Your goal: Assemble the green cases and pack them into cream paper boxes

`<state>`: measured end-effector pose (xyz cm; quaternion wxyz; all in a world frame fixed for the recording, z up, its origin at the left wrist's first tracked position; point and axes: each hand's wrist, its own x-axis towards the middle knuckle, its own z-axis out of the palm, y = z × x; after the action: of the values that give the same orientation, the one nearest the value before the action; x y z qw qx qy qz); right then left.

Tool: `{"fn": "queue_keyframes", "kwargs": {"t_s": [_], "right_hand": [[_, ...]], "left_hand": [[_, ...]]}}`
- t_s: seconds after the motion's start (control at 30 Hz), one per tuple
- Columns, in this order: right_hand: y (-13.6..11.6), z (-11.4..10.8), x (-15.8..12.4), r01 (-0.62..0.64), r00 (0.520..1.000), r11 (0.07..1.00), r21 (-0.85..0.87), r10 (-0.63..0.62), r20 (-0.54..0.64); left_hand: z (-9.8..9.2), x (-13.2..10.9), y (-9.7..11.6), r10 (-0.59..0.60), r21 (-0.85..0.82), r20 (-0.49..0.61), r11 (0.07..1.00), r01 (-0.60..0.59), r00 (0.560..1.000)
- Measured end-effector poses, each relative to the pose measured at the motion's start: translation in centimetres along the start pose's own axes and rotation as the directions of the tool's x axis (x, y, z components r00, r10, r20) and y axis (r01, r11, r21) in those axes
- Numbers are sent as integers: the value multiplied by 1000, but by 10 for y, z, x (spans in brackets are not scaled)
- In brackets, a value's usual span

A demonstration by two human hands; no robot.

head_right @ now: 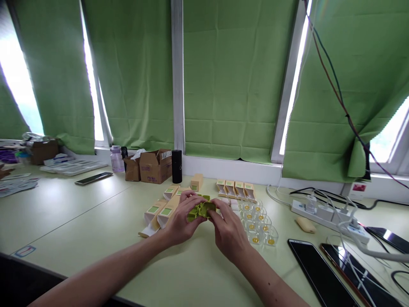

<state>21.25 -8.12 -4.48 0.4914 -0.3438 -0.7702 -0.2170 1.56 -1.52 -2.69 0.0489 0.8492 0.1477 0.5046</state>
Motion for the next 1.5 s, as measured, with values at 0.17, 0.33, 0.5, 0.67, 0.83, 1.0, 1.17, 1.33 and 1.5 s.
{"fn": "queue_keyframes", "kwargs": {"t_s": [0.17, 0.33, 0.5, 0.67, 0.83, 1.0, 1.17, 1.33, 1.5], "right_hand": [[0, 0, 1, -15, 1000, 1000, -1, 15, 19], [1, 2, -1, -30, 1000, 999, 44, 30, -7], [2, 4, -4, -83, 997, 993, 85, 83, 0], [7, 8, -9, -290, 953, 918, 272, 304, -8], [14, 13, -10, -537, 807, 625, 566, 575, 131], [14, 16, -7, -583, 714, 382, 717, 662, 228], [7, 17, -2, -582, 671, 226, 781, 676, 304], [2, 16, 0, -603, 637, 147, 784, 681, 361], [2, 13, 0, -614, 636, 144, 776, 673, 378]], "left_hand": [[0, 0, -1, -2, 1, -4, 1000, 2, 1000], [0, 0, 1, 17, 4, 7, 1000, -17, 1000], [1, 0, -2, 16, 4, 3, 1000, -16, 1000], [1, 0, -2, -5, -11, 24, 1000, 5, 1000], [0, 0, -1, -32, 53, 84, 998, 28, 996], [0, -2, 0, 15, 157, 106, 987, -32, 994], [0, -4, 3, 141, 271, 140, 947, -175, 980], [0, -3, 5, 180, 299, 125, 931, -210, 976], [-2, -1, 3, 114, 277, 129, 950, -146, 985]]}}
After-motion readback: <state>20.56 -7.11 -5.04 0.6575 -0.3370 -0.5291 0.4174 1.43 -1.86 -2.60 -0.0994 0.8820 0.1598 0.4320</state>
